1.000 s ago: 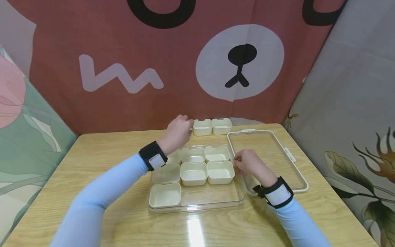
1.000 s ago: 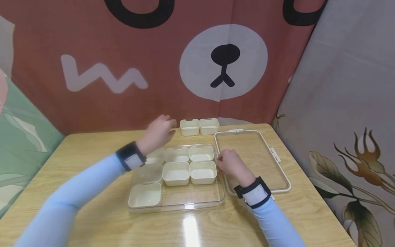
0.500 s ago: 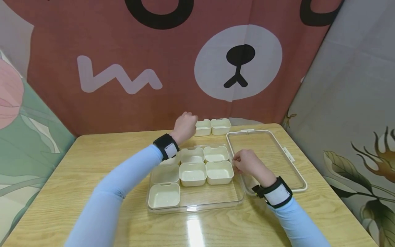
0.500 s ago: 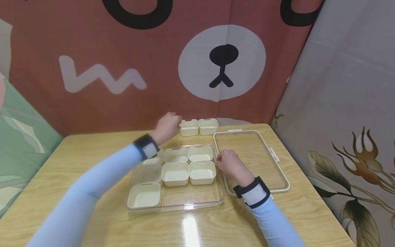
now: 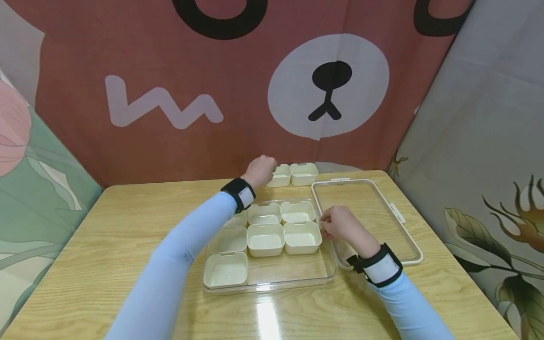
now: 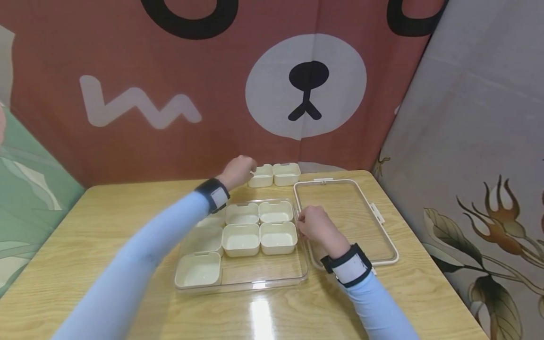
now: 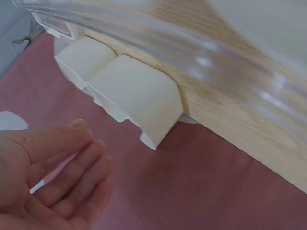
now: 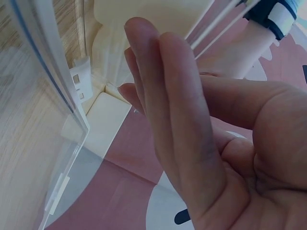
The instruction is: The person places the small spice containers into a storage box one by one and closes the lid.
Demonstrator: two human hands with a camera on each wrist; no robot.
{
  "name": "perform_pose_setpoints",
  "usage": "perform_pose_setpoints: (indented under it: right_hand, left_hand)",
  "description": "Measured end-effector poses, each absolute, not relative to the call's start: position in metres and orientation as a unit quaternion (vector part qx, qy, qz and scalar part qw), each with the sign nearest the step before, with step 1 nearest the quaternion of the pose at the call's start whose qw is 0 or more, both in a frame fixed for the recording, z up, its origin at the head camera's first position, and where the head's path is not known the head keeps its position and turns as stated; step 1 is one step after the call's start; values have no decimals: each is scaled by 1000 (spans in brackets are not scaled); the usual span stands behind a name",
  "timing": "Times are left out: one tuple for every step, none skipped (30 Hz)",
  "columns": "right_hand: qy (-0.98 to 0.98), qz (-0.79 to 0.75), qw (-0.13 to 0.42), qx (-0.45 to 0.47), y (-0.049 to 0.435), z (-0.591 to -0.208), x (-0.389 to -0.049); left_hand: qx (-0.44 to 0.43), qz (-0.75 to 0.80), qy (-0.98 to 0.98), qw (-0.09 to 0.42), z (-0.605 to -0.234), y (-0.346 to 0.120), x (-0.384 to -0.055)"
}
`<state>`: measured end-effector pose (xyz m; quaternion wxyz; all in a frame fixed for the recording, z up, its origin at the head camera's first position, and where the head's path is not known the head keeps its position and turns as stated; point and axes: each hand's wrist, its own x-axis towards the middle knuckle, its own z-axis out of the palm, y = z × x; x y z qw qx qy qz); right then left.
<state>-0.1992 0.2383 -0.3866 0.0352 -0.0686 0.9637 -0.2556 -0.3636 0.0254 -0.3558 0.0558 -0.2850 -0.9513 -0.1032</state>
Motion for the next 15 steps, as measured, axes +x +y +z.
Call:
perform_pose_setpoints:
  right_hand:
    - [964, -255, 36, -67, 238, -386, -199]
    - [964, -255, 38, -64, 238, -387, -199]
    - [964, -254, 38, -63, 238, -386, -200]
    - [964, -254, 39, -62, 238, -387, -200]
    - [965, -253, 40, -63, 238, -387, -200]
    - [964, -254, 41, -62, 238, -387, -200]
    - [965, -251, 40, -62, 238, -387, -200]
    - [966, -248, 38, -64, 238, -387, -200]
    - [967, -244, 36, -67, 238, -387, -200]
    - [967, -242, 34, -68, 238, -387, -200]
    - [968, -239, 32, -69, 238, -387, -200]
    - [968, -238, 30, -69, 238, -387, -201]
    - [969, -235, 29, -70, 238, -387, -201]
    - [969, -236, 30, -70, 238, -387, -201]
    - [968, -238, 34, -67, 239, -388, -201]
  left_hand:
    - [-287, -105, -951, 48, -356, 26, -365]
    - [-288, -109, -951, 38, -356, 27, -367]
    - [-288, -110, -951, 29, -357, 27, -368]
    - [-288, -110, -951, 21, -357, 27, -370]
    - [-288, -107, -952, 15, -357, 28, -371]
    - [-287, -103, -952, 9, -358, 28, -372]
    - [-286, -100, -953, 3, -358, 29, -374]
    - [-285, -97, -954, -3, -359, 29, -374]
    - [-285, -92, -954, -8, -359, 30, -376]
    - [-286, -88, -954, -11, -360, 30, -376]
    - [-288, -82, -954, -14, -361, 30, -377]
    - [-291, -79, -953, -18, -361, 30, -378]
    - [-295, -72, -953, -19, -363, 30, -380]
    - [-299, -66, -952, -19, -364, 30, -381]
    - [-303, -62, -951, -19, -366, 30, -382]
